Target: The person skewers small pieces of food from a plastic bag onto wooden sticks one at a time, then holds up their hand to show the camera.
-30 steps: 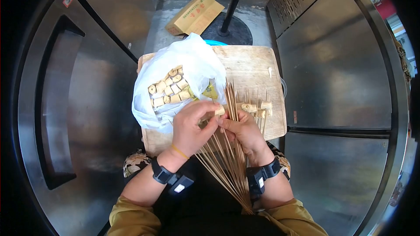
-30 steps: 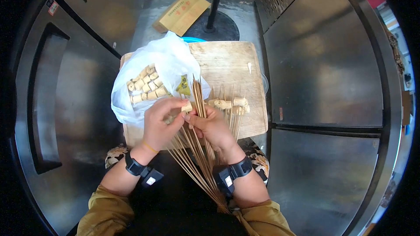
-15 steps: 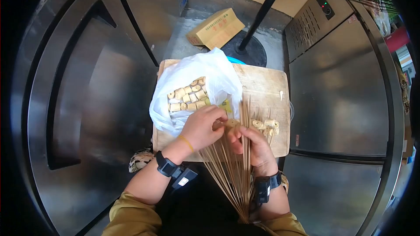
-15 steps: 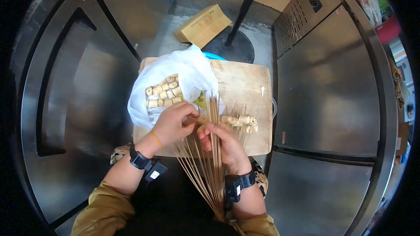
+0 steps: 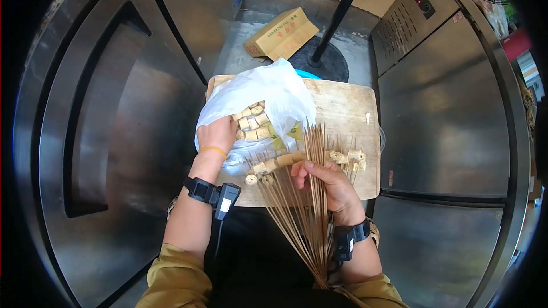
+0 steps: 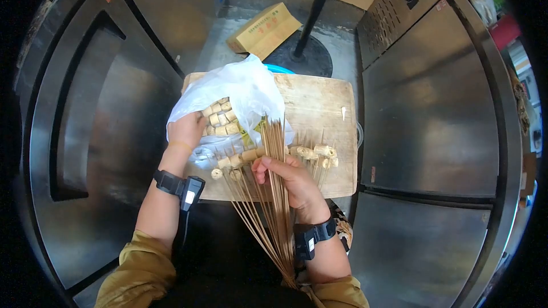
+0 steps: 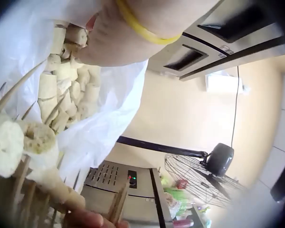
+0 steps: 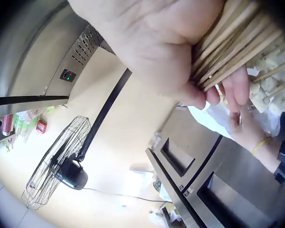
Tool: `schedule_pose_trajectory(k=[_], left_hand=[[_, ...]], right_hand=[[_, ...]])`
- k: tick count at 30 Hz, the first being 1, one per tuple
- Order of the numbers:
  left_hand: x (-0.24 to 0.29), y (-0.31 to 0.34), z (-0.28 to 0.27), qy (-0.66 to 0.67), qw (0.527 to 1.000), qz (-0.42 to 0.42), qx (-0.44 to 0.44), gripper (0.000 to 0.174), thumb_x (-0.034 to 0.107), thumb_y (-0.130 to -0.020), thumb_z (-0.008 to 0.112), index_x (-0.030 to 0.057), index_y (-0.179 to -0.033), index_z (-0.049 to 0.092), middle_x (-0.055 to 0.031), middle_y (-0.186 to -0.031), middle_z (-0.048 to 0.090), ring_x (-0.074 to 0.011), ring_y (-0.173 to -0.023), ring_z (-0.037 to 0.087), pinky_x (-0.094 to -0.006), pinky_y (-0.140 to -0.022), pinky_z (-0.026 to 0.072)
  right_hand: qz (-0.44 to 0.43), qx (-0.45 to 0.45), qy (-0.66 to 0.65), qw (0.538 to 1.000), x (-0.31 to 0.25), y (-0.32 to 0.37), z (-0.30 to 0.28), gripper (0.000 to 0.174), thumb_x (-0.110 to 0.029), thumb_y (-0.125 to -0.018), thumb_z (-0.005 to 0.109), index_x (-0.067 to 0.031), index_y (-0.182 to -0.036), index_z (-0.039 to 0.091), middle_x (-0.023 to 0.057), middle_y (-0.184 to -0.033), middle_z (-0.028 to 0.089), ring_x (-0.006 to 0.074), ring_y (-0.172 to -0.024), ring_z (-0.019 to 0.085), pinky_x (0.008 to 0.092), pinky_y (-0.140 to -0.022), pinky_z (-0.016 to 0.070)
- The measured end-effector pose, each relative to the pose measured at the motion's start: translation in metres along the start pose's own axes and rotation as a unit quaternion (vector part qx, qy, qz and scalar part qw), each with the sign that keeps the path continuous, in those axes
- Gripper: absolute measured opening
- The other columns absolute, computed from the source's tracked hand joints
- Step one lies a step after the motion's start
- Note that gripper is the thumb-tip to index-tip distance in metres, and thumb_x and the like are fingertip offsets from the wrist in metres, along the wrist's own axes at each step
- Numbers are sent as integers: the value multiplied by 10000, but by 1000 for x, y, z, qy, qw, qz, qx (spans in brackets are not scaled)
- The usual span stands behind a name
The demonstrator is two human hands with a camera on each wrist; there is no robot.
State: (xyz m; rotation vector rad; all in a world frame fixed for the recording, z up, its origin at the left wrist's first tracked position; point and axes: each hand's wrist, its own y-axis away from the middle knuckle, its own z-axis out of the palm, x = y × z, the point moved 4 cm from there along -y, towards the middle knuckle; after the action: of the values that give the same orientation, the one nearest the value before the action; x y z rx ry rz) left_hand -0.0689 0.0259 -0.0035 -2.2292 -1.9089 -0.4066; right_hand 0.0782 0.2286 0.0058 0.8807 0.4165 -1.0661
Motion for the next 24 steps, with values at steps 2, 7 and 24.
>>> schedule_pose_trajectory(k=[2,7,24], left_hand=[[3,0,-3,40,998,-18,-47,303,107,-748,634,41,-1044,615,-144,-963,648,-344,-845,624,-417,-771,493],[10,7,15,519,847,29,-114,313,4,-783,633,14,-1091,579,-70,-934,651,-126,-844,625,-246,-744,493],[65,33,11,767,598,-25,-231,317,55,-891,574,-2,-1200,536,-71,-1089,586,-163,-960,599,-287,-869,503]], right_hand=[[14,23,-10,1000,-1,3,2,201,-191,-893,595,-28,-794,659,47,-824,633,101,-690,575,198,-624,445],[23,46,19,999,2,2,3,160,-203,-881,624,-43,-884,634,11,-808,624,81,-682,559,199,-620,452],[9,29,7,1000,5,-2,4,160,-229,-902,594,-76,-864,565,-6,-713,561,73,-604,513,200,-544,415]])
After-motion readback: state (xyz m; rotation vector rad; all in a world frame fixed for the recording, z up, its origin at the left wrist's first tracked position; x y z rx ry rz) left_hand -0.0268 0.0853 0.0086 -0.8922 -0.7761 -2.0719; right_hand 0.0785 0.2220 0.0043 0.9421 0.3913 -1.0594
